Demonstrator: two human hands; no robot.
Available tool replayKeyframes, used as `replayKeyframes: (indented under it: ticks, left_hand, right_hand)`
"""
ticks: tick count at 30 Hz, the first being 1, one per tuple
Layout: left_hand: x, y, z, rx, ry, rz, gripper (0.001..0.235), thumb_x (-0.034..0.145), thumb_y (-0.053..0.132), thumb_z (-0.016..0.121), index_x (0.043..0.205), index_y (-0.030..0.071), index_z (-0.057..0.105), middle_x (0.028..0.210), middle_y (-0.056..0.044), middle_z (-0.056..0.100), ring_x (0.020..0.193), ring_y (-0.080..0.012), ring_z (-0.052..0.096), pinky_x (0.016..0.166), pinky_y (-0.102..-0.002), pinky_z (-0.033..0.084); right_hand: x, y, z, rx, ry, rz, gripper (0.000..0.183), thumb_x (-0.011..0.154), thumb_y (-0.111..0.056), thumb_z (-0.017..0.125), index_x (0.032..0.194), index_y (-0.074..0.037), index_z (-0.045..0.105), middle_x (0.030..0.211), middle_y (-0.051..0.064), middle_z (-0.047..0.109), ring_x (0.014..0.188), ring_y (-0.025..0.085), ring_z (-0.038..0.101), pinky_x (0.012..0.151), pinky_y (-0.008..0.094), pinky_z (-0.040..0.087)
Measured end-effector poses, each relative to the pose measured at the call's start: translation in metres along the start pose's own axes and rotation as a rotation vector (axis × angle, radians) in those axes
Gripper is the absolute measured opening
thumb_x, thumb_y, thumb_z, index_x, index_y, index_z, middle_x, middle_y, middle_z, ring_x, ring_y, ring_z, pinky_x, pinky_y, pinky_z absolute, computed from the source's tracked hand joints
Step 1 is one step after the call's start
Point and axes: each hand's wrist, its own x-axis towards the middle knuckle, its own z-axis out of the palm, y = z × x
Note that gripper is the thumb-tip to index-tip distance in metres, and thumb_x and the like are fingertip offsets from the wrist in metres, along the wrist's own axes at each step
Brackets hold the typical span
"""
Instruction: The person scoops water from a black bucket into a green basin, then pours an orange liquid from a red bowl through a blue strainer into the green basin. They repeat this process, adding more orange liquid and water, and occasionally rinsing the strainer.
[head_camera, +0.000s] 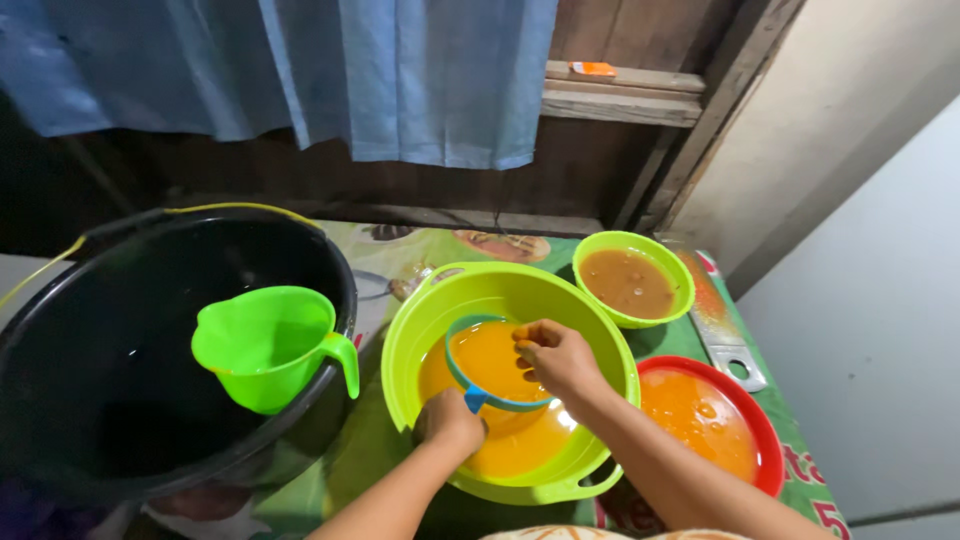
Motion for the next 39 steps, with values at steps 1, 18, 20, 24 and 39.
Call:
replayKeyframes:
  ticks: [1, 18, 20, 24, 39]
  left_hand:
    - [-0.005, 0.001, -0.001, -0.030, 0.008, -0.019, 0.022, 0.083, 0.020, 0.071, 0.103, 0.010, 0.072, 0.107, -0.016, 0.072, 0.106, -0.0365, 0.070, 0.092, -0.045, 0.057]
    - [-0.090, 0.029, -0.036, -0.323, 0.275, 0.055, 0.031, 0.073, 0.009, 0.063, 0.102, 0.019, 0.069, 0.091, -0.013, 0.075, 0.089, -0.0379, 0.070, 0.075, -0.046, 0.056]
    - [-0.092, 0.029, -0.037, -0.327, 0.272, 0.040, 0.032, 0.073, 0.009, 0.063, 0.102, 0.018, 0.068, 0.089, -0.012, 0.075, 0.087, -0.0368, 0.071, 0.075, -0.046, 0.056]
    - [-0.095, 0.026, -0.032, -0.365, 0.350, 0.090, 0.030, 0.071, 0.007, 0.063, 0.099, 0.015, 0.068, 0.089, -0.012, 0.075, 0.086, -0.0358, 0.071, 0.073, -0.045, 0.056]
    - [-0.116, 0.043, -0.006, -0.386, 0.297, 0.146, 0.028, 0.068, 0.006, 0.062, 0.094, 0.014, 0.068, 0.082, -0.012, 0.074, 0.077, -0.0356, 0.071, 0.066, -0.045, 0.054]
  right_hand:
    - [0.003, 0.004, -0.007, -0.004, -0.004, 0.008, 0.019, 0.094, -0.008, 0.063, 0.111, -0.003, 0.070, 0.099, 0.005, 0.074, 0.083, 0.016, 0.069, 0.071, 0.032, 0.056]
    - [0.036, 0.047, -0.111, 0.026, 0.124, -0.054, 0.019, 0.097, -0.006, 0.057, 0.111, -0.002, 0.069, 0.098, 0.007, 0.072, 0.080, 0.016, 0.066, 0.073, 0.032, 0.055]
    - [0.038, 0.052, -0.120, 0.014, 0.151, -0.075, 0.020, 0.097, -0.005, 0.056, 0.111, -0.001, 0.069, 0.098, 0.007, 0.072, 0.081, 0.017, 0.067, 0.072, 0.032, 0.055]
    - [0.047, 0.069, -0.156, -0.029, 0.145, -0.087, 0.023, 0.095, -0.008, 0.062, 0.115, -0.001, 0.070, 0.101, 0.010, 0.074, 0.085, 0.020, 0.070, 0.075, 0.033, 0.057]
    - [0.010, 0.169, -0.204, -1.295, -0.213, 0.251, 0.088, 0.081, -0.043, 0.077, 0.158, -0.030, 0.036, 0.169, 0.010, 0.020, 0.154, 0.036, 0.026, 0.121, 0.052, 0.030]
